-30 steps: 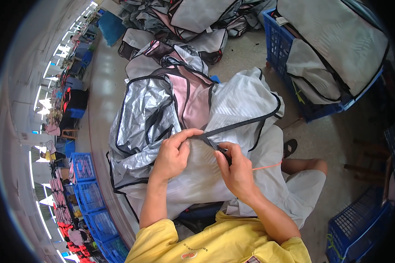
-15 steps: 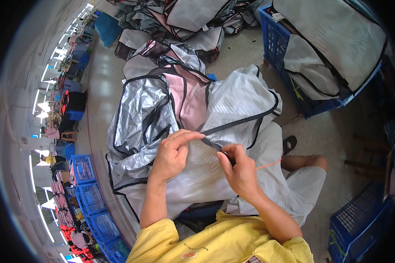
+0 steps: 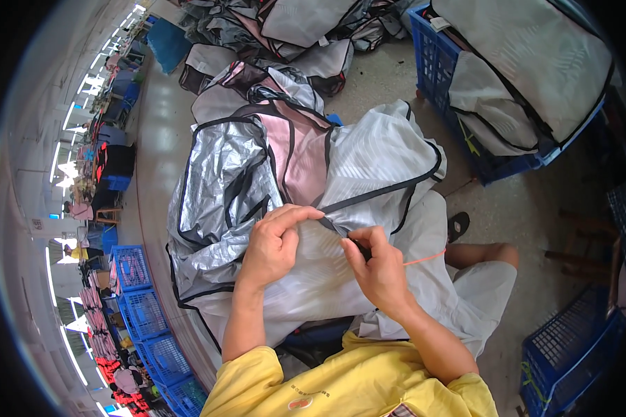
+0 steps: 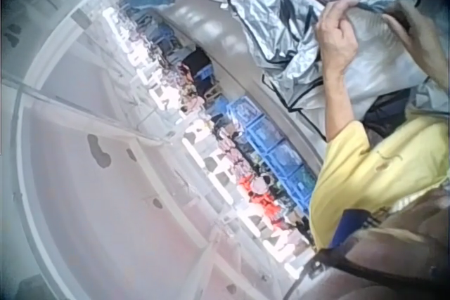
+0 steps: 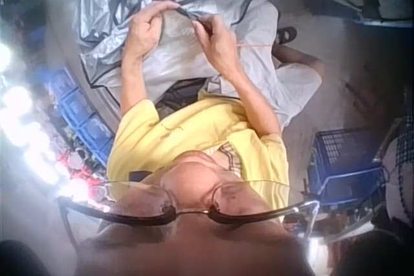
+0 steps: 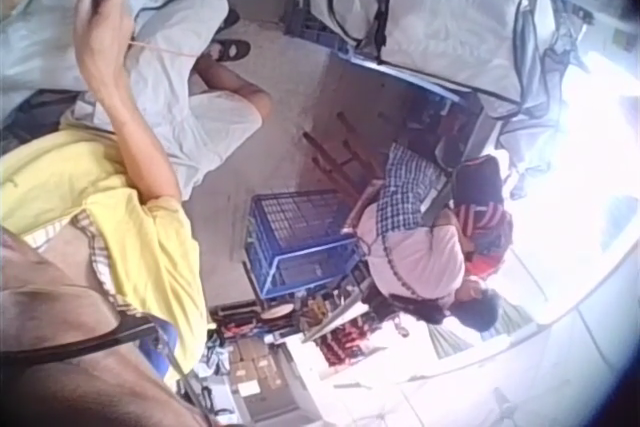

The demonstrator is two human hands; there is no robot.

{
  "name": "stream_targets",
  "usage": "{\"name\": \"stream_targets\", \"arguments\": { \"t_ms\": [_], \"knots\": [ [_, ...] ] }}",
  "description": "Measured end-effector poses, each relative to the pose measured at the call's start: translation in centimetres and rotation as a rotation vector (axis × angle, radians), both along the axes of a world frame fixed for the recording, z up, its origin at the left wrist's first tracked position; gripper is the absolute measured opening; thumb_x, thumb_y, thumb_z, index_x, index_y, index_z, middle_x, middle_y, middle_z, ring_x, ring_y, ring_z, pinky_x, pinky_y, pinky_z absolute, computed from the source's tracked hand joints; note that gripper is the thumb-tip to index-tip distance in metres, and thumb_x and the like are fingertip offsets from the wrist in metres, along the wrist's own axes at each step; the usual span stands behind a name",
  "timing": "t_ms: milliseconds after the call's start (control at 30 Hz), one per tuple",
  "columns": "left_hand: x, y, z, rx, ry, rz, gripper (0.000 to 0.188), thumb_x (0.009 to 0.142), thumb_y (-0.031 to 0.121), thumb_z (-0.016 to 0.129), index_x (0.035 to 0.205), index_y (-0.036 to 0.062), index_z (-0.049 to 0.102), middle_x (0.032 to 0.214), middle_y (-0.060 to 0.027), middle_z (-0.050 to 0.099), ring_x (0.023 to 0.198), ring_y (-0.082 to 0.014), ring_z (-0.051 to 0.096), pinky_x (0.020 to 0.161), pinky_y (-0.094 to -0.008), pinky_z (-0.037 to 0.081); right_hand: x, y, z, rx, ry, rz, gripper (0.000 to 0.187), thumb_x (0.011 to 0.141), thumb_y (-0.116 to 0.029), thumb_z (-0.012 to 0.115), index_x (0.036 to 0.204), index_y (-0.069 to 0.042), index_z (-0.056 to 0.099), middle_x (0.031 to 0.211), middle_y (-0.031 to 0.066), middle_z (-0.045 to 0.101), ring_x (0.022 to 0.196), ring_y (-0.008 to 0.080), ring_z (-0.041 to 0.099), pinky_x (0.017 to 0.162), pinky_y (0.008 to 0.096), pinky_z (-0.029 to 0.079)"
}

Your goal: Inspecting and unfolding large textile storage bags for quality control.

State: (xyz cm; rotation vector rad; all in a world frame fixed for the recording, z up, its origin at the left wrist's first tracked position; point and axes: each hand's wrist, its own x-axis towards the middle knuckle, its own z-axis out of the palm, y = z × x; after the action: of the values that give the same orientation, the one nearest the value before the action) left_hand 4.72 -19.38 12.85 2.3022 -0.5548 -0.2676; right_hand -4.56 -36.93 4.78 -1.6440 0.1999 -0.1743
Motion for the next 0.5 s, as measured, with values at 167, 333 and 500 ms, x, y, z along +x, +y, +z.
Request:
{"name": "stream_targets", "arguments": {
  "t_ms": [167,333,500],
  "knots": [
    [-0.1,-0.1,-0.1,-0.002,-0.015,0.008,0.045,0.081,-0.010,0.045,0.112,0.0028,0.074,0.104,-0.0153,0.074,0.100,-0.0330,0.071,0.094,-0.0395,0.054,0.1,0.4,-0.2,0.001,0.064,0.020,0.023,0.100,-0.014,0.074,0.110,0.000,0.059,0.080,0.0118,0.069,0.065,0.0173,0.062,0.063,0.0315,0.051],
    [0.0,-0.1,-0.1,0.001,-0.030,-0.005,0.045,0.081,-0.010,0.045,0.112,0.0033,0.074,0.104,-0.0152,0.074,0.100,-0.0333,0.071,0.093,-0.0398,0.054,0.6,0.8,-0.8,0.072,-0.027,-0.191,0.022,0.100,-0.012,0.074,0.110,0.000,0.059,0.081,0.0104,0.070,0.066,0.0137,0.061,0.063,0.0294,0.052],
    [-0.1,-0.2,0.0,0.019,-0.039,-0.016,0.043,0.081,-0.010,0.045,0.110,0.0029,0.074,0.104,-0.0154,0.074,0.099,-0.0336,0.071,0.092,-0.0402,0.054,-0.4,0.9,-0.7,-0.027,-0.072,-0.115,0.022,0.099,-0.012,0.075,0.110,-0.001,0.059,0.080,0.0154,0.070,0.063,0.0259,0.067,0.060,0.0354,0.053]
  ]
}}
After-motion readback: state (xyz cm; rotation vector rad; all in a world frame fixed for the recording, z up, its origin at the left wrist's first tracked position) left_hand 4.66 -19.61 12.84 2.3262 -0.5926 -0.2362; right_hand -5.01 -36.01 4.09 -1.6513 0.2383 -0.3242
